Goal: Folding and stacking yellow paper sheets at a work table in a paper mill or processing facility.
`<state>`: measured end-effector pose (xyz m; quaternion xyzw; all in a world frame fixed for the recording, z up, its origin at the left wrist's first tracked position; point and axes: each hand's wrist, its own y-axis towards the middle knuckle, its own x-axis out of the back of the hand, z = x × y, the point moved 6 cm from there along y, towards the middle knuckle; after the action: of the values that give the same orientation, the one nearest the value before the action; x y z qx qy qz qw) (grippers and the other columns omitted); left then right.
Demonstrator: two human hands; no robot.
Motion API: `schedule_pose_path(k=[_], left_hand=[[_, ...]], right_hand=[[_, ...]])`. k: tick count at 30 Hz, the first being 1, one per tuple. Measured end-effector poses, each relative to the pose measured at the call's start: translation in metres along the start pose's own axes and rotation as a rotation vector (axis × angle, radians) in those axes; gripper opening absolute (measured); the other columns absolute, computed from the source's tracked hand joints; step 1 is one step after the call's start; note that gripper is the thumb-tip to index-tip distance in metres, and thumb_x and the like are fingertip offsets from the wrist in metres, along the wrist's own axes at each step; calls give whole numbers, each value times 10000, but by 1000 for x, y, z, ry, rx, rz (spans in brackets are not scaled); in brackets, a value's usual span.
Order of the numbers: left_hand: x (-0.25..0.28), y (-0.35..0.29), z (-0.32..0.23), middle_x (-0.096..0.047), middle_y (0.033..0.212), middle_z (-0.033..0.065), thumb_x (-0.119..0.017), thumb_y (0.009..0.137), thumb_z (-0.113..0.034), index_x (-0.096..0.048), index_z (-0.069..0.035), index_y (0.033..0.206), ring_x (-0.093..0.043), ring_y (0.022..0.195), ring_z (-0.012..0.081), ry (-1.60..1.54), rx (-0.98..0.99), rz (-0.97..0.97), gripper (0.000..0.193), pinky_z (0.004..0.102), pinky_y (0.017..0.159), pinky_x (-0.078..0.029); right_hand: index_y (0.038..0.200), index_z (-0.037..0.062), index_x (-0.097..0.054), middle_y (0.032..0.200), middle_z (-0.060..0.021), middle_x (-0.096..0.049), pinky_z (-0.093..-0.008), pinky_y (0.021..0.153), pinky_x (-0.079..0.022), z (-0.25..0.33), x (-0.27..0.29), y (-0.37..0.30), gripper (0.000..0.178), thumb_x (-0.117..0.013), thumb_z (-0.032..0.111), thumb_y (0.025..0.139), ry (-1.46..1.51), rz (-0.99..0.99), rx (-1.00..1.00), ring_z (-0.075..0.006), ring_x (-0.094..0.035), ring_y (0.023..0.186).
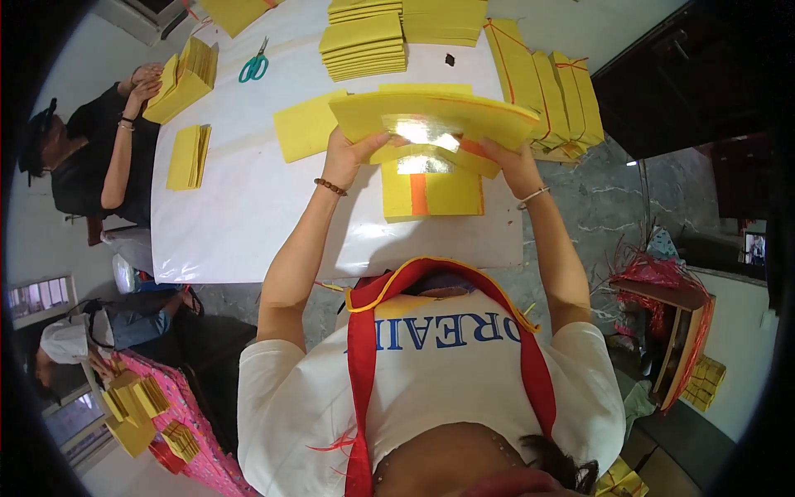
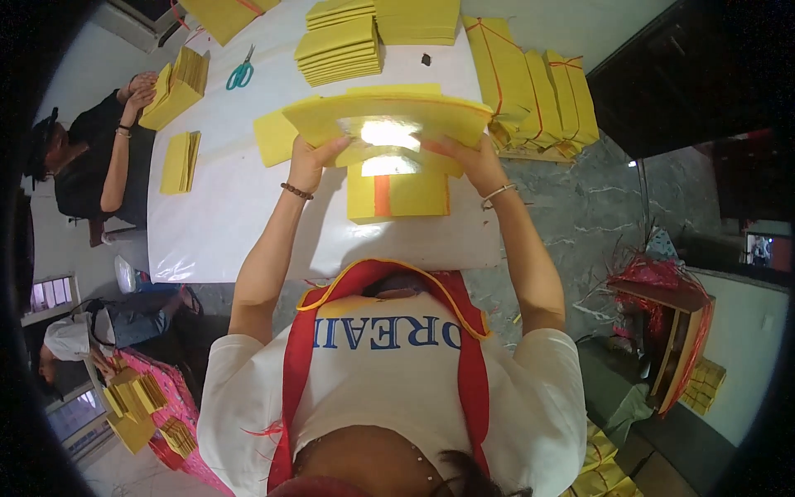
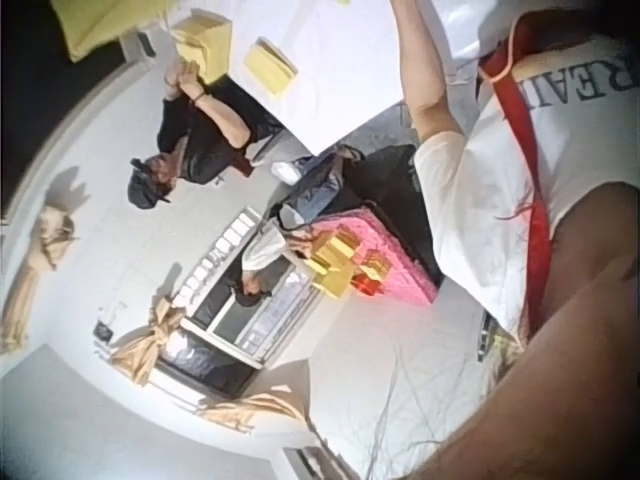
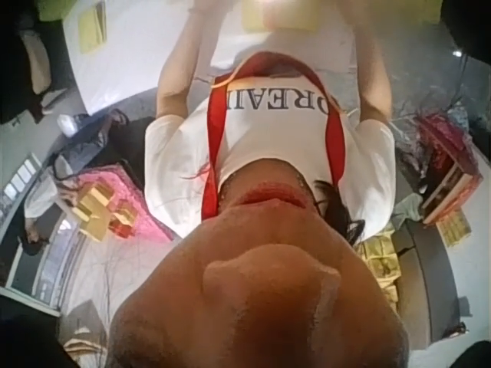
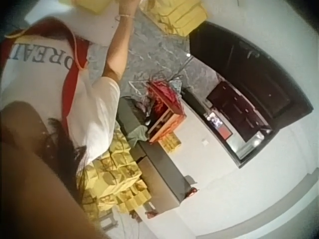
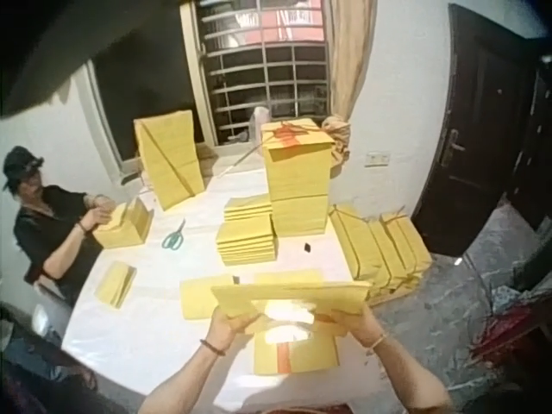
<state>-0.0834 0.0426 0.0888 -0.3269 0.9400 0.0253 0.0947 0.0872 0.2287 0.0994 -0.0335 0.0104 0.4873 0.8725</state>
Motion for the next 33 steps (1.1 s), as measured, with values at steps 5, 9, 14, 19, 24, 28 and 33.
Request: schedule_pose_path(k=[5, 9, 14, 19, 24, 28, 33], left_hand=[[0, 6, -16, -584, 1032, 54, -639, 775, -5, -477, -17, 1140, -561, 917, 120, 118, -96, -76, 400, 253, 794, -469], [3, 5, -21, -574, 1057, 49, -634, 782, -15, -463, -21, 1167, -562, 923, 123, 79, -59, -22, 421, 259, 805, -471], [2, 7, -24, -580, 1055, 53, -637, 787, -42, -474, -22, 1173, -569, 918, 121, 21, 27, 13, 419, 261, 804, -474], [7, 10, -33, -579, 1048, 53, -630, 787, -37, -484, -27, 1162, -564, 921, 132, 96, -39, -5, 402, 268, 798, -470], [12, 7, -62, -558, 1082, 88, -601, 760, -14, -500, -31, 1125, -523, 1007, 212, 567, -339, -316, 379, 340, 836, -426], [-38, -24, -83, -529, 1063, 139, -526, 700, 46, -544, -38, 1052, -477, 1027, 309, 928, -700, -233, 362, 382, 884, -375], [-67, -39, -56, -538, 1014, 123, -553, 773, -6, -542, -33, 1087, -501, 1002, 251, 760, -572, -169, 316, 332, 830, -419]], right_hand=[[1057, -3, -564, 987, -43, -603, -274, 747, -487, -9, 1, 9, 269, -614, 100, 814, 206, -10, -170, -116, -580, 865], [1081, 10, -553, 1023, -52, -596, -282, 775, -489, -14, -2, 7, 288, -613, 94, 812, 405, 64, -230, -136, -586, 889], [1119, 13, -532, 1046, -50, -587, -289, 797, -483, -17, -6, 5, 319, -603, 84, 817, 481, 143, -192, -137, -578, 917], [1111, 27, -538, 1031, -37, -585, -284, 803, -477, -10, -11, -5, 311, -608, 97, 816, 423, 13, -127, -133, -572, 927], [1146, 29, -489, 1085, -61, -564, -325, 844, -479, -18, -6, -4, 304, -549, 84, 853, 591, -59, -119, -178, -561, 993], [1169, 24, -453, 1147, -92, -539, -361, 872, -479, -48, -5, -1, 292, -494, 79, 885, 912, -178, -217, -230, -546, 1052], [1150, 21, -473, 1114, -103, -562, -362, 865, -477, -57, -18, -7, 265, -485, 83, 893, 921, -314, -178, -220, -561, 1016]])
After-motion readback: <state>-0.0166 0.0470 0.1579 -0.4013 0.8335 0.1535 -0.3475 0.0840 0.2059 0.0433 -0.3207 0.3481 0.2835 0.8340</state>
